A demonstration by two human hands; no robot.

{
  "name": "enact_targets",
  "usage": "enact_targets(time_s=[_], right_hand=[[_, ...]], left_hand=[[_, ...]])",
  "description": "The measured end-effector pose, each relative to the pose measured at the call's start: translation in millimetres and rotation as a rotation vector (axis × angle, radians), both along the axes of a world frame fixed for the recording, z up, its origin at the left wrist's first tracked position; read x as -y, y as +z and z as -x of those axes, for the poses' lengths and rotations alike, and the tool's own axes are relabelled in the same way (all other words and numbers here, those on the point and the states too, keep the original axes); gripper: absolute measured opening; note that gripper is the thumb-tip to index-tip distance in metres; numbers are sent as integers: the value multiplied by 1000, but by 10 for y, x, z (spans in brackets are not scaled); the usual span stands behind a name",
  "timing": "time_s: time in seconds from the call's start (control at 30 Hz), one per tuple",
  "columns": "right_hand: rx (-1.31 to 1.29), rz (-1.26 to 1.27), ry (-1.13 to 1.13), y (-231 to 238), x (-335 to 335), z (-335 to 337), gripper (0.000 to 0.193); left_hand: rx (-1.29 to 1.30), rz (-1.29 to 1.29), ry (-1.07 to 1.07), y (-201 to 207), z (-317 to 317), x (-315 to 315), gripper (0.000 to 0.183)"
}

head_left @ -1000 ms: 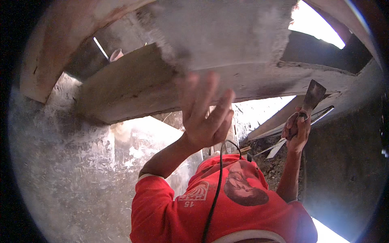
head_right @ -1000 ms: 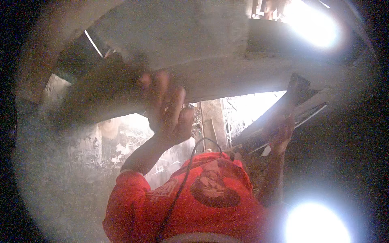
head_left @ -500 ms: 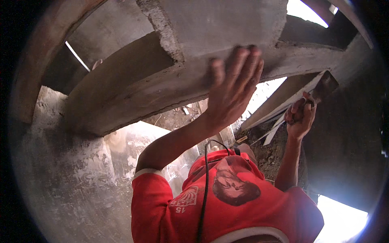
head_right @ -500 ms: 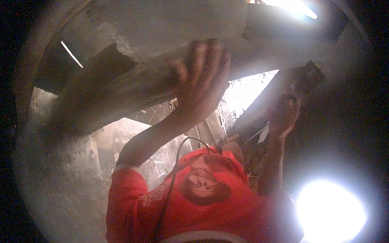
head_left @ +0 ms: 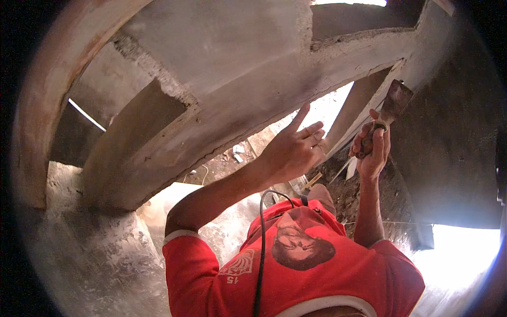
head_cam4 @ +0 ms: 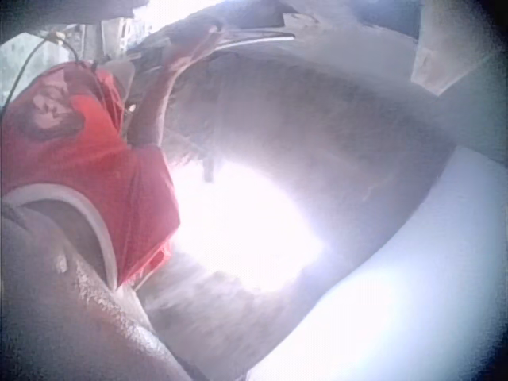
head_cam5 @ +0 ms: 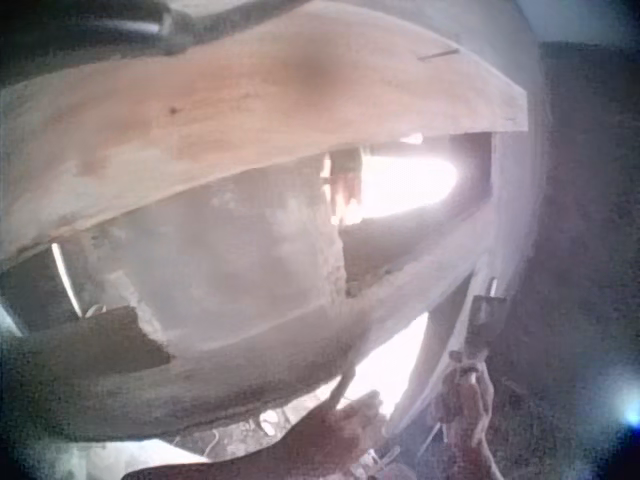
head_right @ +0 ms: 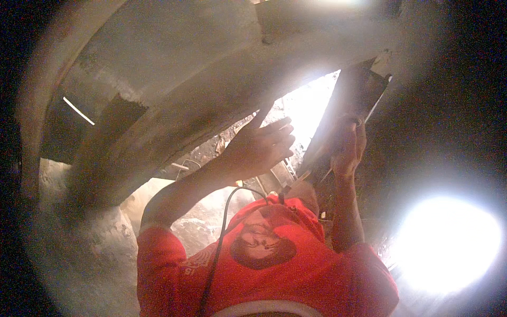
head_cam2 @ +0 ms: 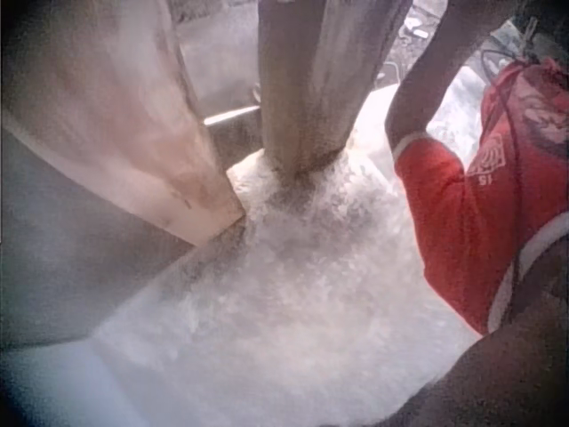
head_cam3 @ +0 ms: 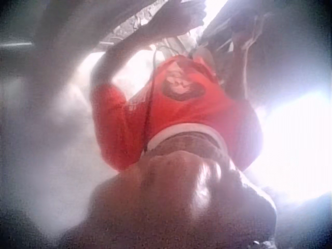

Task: The person uses a hand trowel to scrape and smooth the surface of a curved concrete structure. They repeatedly apply the tool along the edges and underside, removing loose material and refining the finish.

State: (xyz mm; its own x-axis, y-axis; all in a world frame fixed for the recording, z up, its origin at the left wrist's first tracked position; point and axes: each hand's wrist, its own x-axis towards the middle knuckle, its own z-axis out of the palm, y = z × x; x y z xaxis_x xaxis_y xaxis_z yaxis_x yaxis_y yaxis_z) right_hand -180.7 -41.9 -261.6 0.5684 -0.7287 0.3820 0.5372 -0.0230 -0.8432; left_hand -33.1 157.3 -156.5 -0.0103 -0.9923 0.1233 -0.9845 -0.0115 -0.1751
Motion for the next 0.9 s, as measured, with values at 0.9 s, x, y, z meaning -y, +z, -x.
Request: enact_targets(time_s=[0.9], right_hand=[[-246,1551,163,2068,-593,-685,39]], left_hand=[[-233,1449,540,-151,328,-1765,31]])
